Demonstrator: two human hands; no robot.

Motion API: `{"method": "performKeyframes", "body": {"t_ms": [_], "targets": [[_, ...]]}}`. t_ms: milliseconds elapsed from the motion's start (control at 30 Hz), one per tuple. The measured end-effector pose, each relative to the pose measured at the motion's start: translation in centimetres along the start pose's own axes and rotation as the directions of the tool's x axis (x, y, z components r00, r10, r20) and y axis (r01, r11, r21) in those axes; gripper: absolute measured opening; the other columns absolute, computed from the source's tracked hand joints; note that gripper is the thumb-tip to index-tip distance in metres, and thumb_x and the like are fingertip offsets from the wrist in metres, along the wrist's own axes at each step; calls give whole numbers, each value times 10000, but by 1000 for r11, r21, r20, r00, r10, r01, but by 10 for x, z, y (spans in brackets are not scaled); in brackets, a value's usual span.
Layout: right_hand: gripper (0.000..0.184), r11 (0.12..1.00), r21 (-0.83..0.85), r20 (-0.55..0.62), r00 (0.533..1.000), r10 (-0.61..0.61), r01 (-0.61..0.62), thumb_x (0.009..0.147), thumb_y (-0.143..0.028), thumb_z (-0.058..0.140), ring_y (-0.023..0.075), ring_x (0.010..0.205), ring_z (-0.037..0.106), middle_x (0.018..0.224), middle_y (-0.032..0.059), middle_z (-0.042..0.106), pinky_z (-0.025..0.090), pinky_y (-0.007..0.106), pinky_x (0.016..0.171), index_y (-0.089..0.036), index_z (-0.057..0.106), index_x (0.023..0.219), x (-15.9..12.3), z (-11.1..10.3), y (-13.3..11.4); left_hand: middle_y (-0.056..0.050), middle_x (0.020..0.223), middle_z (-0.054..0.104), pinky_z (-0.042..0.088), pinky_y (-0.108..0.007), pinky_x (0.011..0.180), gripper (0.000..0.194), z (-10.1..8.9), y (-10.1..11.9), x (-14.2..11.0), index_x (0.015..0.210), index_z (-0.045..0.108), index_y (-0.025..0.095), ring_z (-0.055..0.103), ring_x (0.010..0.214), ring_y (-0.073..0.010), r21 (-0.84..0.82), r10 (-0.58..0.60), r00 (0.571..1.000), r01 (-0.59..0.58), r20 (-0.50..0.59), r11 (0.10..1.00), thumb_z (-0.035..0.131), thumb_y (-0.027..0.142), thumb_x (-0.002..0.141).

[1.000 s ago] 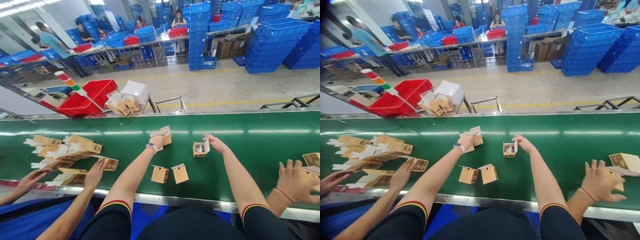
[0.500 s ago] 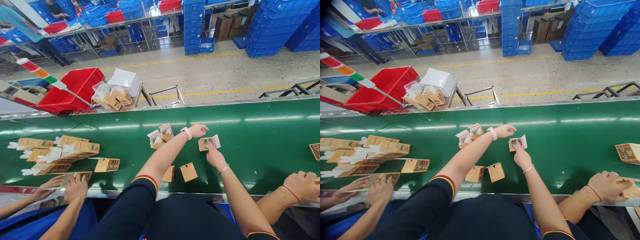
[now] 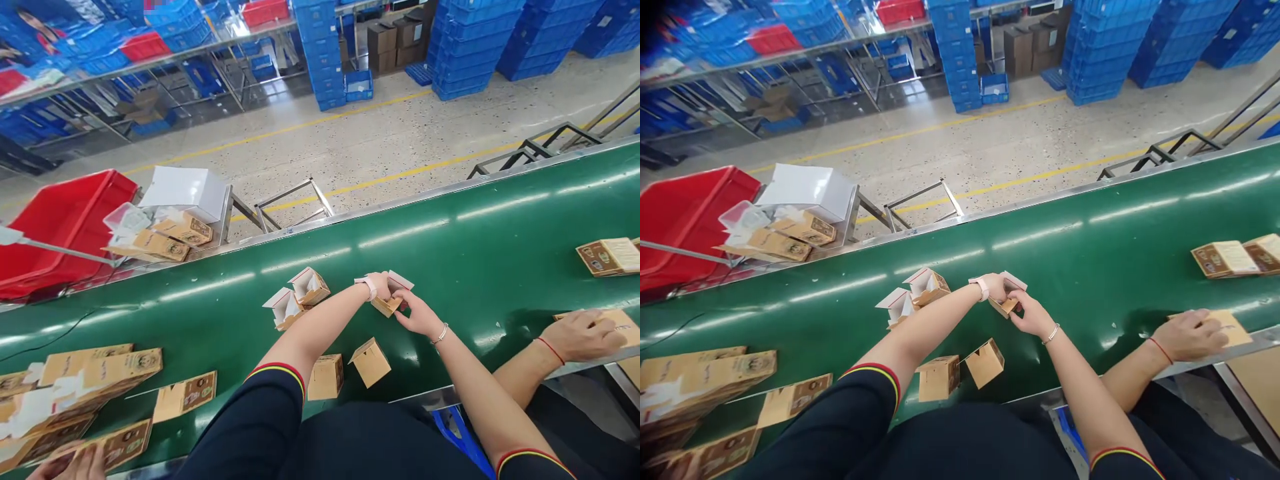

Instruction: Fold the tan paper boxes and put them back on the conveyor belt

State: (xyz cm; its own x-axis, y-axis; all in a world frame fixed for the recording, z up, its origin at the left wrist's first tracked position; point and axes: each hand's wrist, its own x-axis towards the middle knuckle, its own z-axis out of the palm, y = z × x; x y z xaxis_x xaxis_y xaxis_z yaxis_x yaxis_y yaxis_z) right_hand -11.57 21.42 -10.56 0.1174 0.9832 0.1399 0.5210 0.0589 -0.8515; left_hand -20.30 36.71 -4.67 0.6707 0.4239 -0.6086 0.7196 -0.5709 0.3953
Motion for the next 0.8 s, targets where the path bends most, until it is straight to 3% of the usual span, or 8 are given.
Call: {"method": "performKeyframes", "body": {"t_ms": [100, 233, 300, 400, 500, 600, 700, 800], "targets": [[177, 998, 59, -214, 977, 18, -5, 747, -271, 537, 173, 687, 563, 889, 51, 616, 522, 349, 655, -235, 555, 919, -9, 7, 6, -168, 960, 679, 522, -373, 803, 581, 5, 6, -3, 1074, 577, 105, 665, 931, -333, 5, -27, 999, 27, -34, 1000, 785, 296, 566], [166, 999, -38, -507, 861, -28, 10, 784, -304, 556, 253, 971, 601, 1063, 106, 633, 504, 461, 875, -242, 602, 931, -22, 17, 11, -138, 921, 688, 543, -354, 625, 674, 0, 8, -10, 1144, 540, 138, 676, 670, -257, -246, -50, 992, 77, 114, 966, 774, 456, 597], [224, 994, -98, -518, 851, -84, 39, 801, -300, 531, 286, 1118, 558, 1184, 121, 614, 440, 520, 979, -244, 629, 995, -31, 20, 16, -126, 934, 691, 538, -334, 586, 595, -3, 2, -13, 1154, 536, 148, 661, 610, -212, -353, -10, 991, 57, 135, 934, 679, 504, 699], [338, 989, -149, -396, 915, -78, 20, 791, -303, 484, 316, 1259, 457, 1245, 96, 607, 373, 582, 1028, -259, 640, 1088, -43, 19, 29, -115, 994, 695, 545, -338, 705, 324, -2, -14, -18, 1072, 592, 157, 673, 763, -196, -358, 70, 994, -97, -88, 929, 483, 359, 843], [391, 979, -200, -323, 946, -31, -36, 733, -357, 564, 347, 1323, 364, 1305, 78, 574, 323, 614, 1044, -267, 649, 1104, -46, 10, 41, -84, 1205, 645, 468, -389, 935, 347, 9, -33, -24, 1086, 640, 217, 580, 1113, -229, -143, 333, 907, -376, -256, 915, 502, 182, 770], [280, 985, -169, -368, 930, -19, -47, 723, -426, 627, 344, 1275, 410, 1265, 84, 591, 303, 604, 1058, -271, 692, 948, -40, 4, 45, -60, 1383, 530, 375, -487, 1007, 570, 25, -40, -26, 1246, 578, 308, 396, 1316, -315, 146, 581, 792, -563, -187, 814, 620, 179, 693], [278, 999, -14, -474, 880, 28, -39, 809, -477, 525, 307, 1194, 484, 1213, 99, 590, 346, 560, 1049, -257, 691, 843, -33, 8, 43, -91, 1434, 470, 308, -539, 1022, 546, 40, -31, -20, 1235, 594, 303, 282, 1373, -380, 246, 623, 755, -577, -202, 779, 712, 316, 702], [352, 989, 138, -579, 806, 124, -52, 835, -520, 482, 285, 1124, 529, 1195, 129, 541, 417, 498, 1009, -220, 653, 767, -29, 19, 40, -92, 1335, 563, 301, -509, 1033, 269, 53, -16, -9, 1044, 688, 276, 342, 1338, -344, 192, 641, 737, -612, -214, 767, 654, 337, 784]]}}
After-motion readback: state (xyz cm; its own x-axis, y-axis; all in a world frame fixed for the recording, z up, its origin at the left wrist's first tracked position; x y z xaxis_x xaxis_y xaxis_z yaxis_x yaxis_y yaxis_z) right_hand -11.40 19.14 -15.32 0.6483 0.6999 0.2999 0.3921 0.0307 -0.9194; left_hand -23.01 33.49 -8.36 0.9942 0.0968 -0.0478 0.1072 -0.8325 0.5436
